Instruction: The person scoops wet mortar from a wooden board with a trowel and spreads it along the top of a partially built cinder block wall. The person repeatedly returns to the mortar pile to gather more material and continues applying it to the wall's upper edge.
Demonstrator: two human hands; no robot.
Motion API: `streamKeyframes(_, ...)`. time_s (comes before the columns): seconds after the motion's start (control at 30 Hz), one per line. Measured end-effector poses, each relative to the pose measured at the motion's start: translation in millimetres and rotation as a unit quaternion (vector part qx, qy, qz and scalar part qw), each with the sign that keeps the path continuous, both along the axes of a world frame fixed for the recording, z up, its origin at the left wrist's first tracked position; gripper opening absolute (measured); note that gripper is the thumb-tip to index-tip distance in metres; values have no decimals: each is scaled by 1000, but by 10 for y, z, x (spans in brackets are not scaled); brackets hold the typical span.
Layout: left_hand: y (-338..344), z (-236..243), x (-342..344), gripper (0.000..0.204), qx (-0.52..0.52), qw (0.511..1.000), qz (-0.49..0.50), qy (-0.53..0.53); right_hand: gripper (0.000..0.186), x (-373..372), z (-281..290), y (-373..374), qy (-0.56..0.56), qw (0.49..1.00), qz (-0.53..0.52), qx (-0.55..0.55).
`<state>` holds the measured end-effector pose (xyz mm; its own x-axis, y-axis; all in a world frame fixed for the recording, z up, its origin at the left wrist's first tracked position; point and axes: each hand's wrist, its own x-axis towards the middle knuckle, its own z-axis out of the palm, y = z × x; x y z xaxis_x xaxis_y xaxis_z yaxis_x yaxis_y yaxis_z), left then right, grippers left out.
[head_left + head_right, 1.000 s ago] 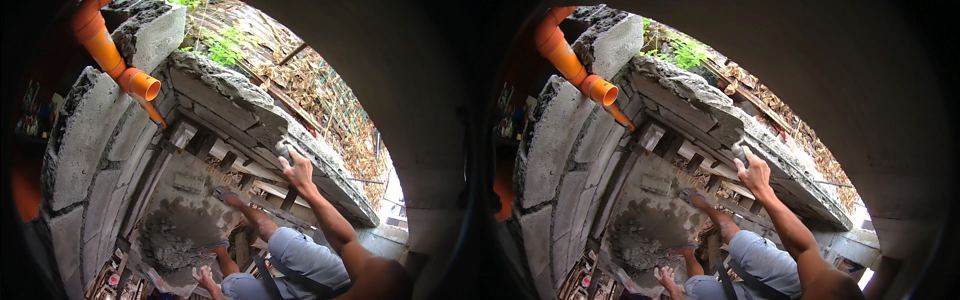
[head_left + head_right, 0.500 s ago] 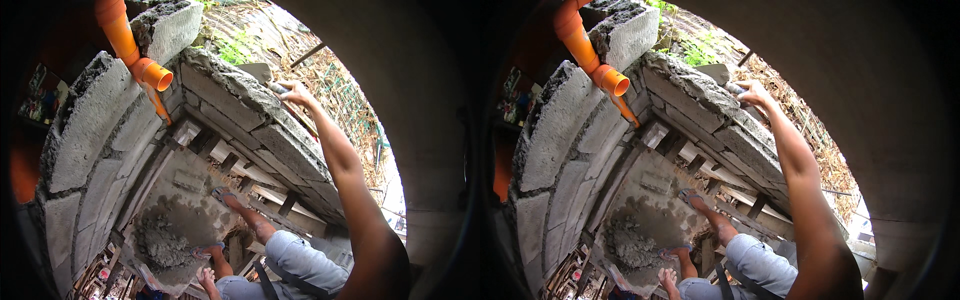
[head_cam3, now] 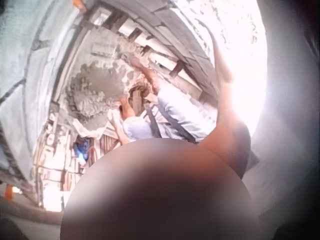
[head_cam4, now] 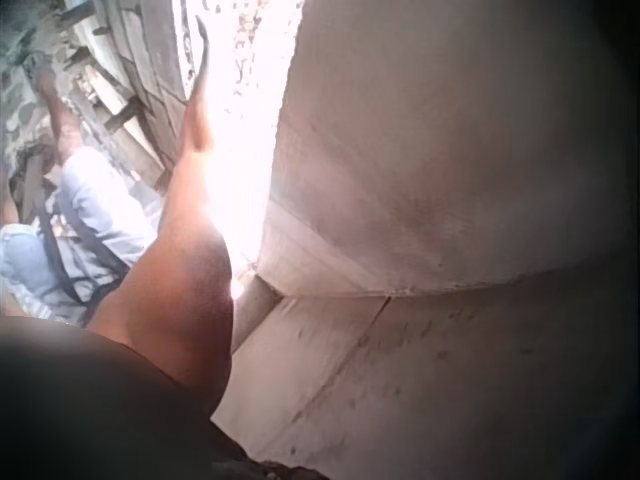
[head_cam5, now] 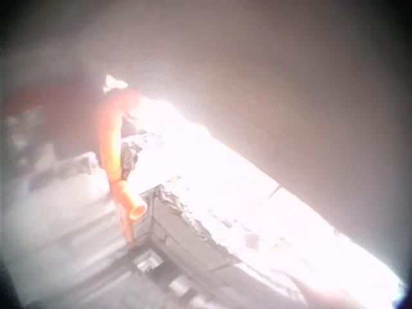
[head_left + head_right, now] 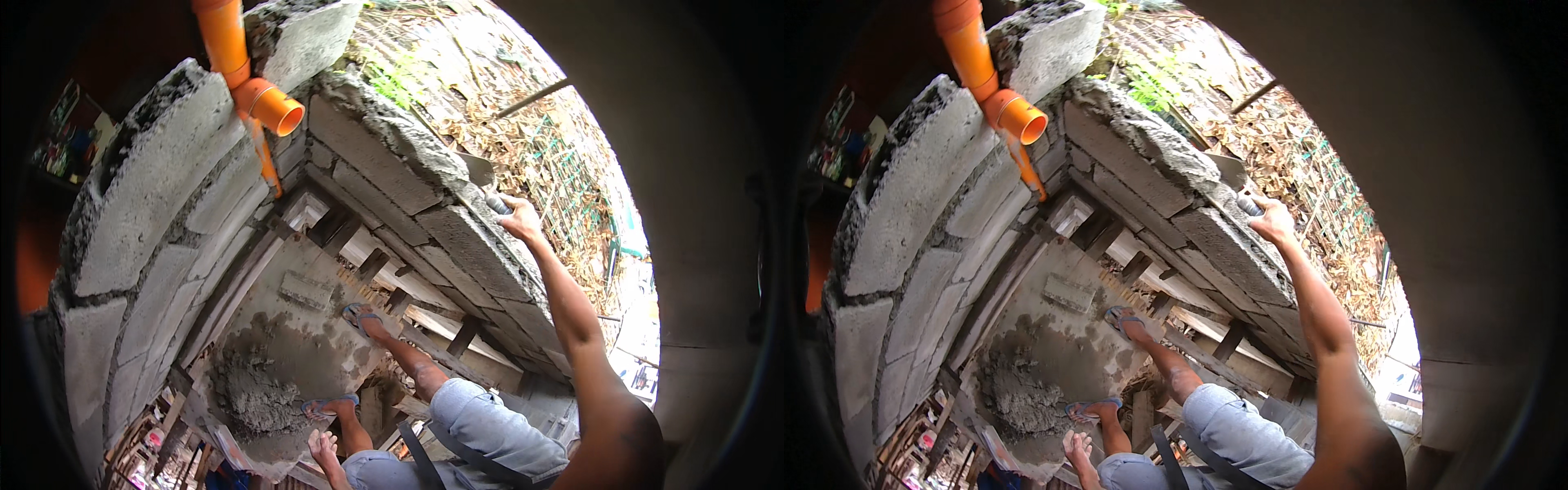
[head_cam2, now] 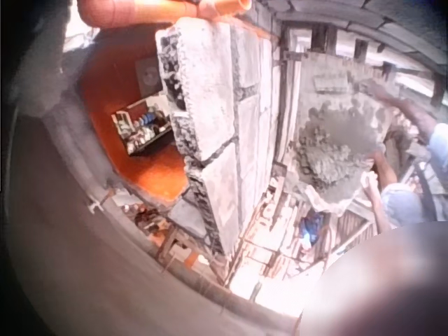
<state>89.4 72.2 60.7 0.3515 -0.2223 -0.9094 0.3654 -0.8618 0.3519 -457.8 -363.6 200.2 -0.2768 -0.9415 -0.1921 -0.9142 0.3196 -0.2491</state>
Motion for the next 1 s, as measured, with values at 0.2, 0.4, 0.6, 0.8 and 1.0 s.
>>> streamKeyframes(0.2,60,-92,-199,52,-11,1000,6,19,49,521,220,659,171,984,-44,-32)
streamKeyframes(0.4,128,-101,-311,50,-28,999,27,35,47,921,309,566,-257,960,-108,-42)
streamKeyframes(0.6,151,-301,-262,48,-96,987,126,35,32,1328,270,1040,-208,937,-280,36)
streamKeyframes(0.8,561,-989,-350,47,-132,987,80,-37,36,2277,-617,1958,-275,943,-71,173)
streamKeyframes(1.0,565,-1632,-278,50,-98,948,302,15,49,5173,-2885,2632,-287,844,129,434)
